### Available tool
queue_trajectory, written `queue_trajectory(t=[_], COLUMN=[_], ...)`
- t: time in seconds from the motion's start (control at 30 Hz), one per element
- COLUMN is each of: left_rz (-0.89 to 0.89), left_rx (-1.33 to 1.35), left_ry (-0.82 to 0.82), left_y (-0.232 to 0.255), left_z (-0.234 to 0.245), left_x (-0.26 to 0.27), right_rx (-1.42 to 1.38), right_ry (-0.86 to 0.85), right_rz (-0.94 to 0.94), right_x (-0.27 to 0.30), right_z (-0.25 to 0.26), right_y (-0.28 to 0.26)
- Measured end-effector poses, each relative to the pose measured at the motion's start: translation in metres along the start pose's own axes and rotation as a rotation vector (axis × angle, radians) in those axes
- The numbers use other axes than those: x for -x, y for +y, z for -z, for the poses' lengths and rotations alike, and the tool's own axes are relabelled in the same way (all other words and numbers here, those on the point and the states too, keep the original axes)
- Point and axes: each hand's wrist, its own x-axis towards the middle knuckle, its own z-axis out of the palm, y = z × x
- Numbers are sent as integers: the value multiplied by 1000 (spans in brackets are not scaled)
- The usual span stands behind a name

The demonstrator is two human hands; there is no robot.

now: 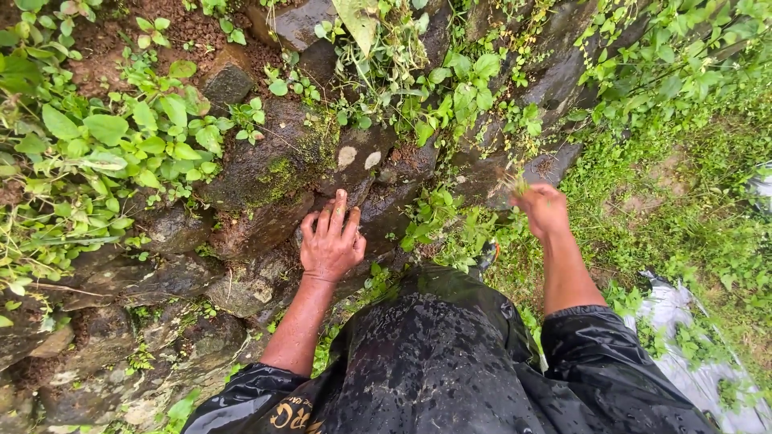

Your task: The person stands in front of a mossy stone wall and uses their hands to pull weeds and small plants from the crevices between the rocks. They systematically clear the vegetation from the wall surface, occasionally moving to adjacent sections to continue the task.

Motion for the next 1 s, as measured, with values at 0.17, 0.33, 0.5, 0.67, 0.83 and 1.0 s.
queue_trajectory(t=[0.17,0.33,0.5,0.67,0.83,1.0], left_rz=[-8,-5,-17,-1,-13,-13], left_rx=[19,15,-14,-33,-13,-24], left_ry=[30,30,23,29,66,37], left_y=[1,2,0,-1,-2,-4], left_z=[1,-2,1,-1,-1,0], left_x=[-3,-1,-2,-1,-2,-2], right_rx=[1209,781,537,331,16,35], right_ry=[-6,-72,-347,-160,-11,-18], right_rz=[95,0,-202,-342,-388,45], right_x=[-48,15,-53,-65,-51,-26], right_z=[47,-69,-114,-137,-136,-121], right_y=[88,-17,52,73,68,57])
